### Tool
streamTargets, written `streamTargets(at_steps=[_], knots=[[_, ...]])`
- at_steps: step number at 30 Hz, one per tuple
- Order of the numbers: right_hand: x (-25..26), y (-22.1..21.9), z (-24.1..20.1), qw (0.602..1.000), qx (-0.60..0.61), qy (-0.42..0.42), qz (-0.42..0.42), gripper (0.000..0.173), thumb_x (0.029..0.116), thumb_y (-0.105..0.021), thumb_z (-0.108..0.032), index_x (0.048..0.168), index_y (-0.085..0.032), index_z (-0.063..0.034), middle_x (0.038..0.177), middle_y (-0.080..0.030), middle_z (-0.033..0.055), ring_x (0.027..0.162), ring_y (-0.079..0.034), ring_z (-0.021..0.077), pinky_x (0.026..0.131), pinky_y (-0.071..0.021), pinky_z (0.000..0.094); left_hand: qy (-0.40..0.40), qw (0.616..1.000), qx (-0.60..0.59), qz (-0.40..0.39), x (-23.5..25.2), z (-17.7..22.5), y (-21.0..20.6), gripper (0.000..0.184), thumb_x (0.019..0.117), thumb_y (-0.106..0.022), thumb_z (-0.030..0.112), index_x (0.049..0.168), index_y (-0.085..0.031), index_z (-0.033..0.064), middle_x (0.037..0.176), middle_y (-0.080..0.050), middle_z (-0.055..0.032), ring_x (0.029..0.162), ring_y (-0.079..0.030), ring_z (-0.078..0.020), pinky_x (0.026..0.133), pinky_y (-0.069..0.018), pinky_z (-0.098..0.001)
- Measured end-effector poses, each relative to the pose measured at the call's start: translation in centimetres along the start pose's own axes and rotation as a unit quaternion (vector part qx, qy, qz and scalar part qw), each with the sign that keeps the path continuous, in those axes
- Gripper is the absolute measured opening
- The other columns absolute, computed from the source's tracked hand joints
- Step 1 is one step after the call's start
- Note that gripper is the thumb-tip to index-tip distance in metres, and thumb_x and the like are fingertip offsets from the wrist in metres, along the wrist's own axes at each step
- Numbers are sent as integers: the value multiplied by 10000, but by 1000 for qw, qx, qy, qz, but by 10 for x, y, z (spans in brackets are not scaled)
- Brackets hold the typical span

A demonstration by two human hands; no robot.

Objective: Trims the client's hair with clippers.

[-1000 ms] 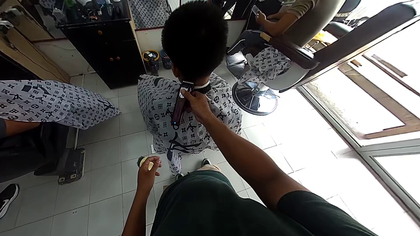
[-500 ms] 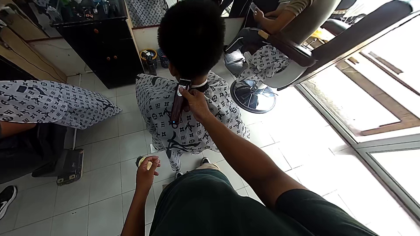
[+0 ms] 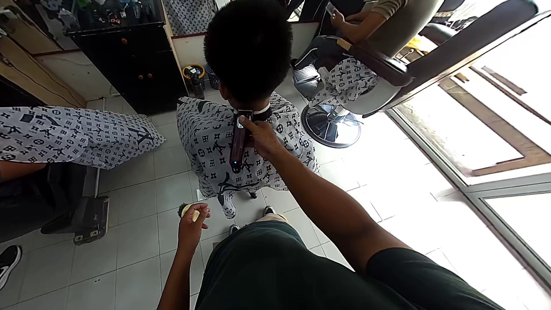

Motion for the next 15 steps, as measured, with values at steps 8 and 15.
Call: streamTargets(at_steps=[8, 15], knots=[[-27, 6, 7, 993, -35, 34, -110, 416, 1098, -420, -375, 1338, -525, -52, 1053, -642, 112, 815, -659, 170, 733, -585, 350, -1, 1000, 1, 0, -3, 0, 1, 175, 1031, -552, 82, 1153, -644, -3, 1007, -708, -83, 845, -709, -121, 606, -571, -248], [-24, 30, 3, 999, -40, 17, -26, 417, 983, -689, -196, 1312, -511, -11, 992, -627, 132, 705, -649, 195, 649, -592, 350, 9, 1000, 1, -2, -4, -7, -2, 162, 1028, -552, 75, 1132, -649, 0, 988, -712, -77, 824, -707, -112, 588, -564, -239]])
Point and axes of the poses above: each hand's wrist, its own x-axis towards the middle knuckle, its own y-axis out of the back of the hand, z = x × y, the point moved 8 cm from there along x, towards the middle knuckle
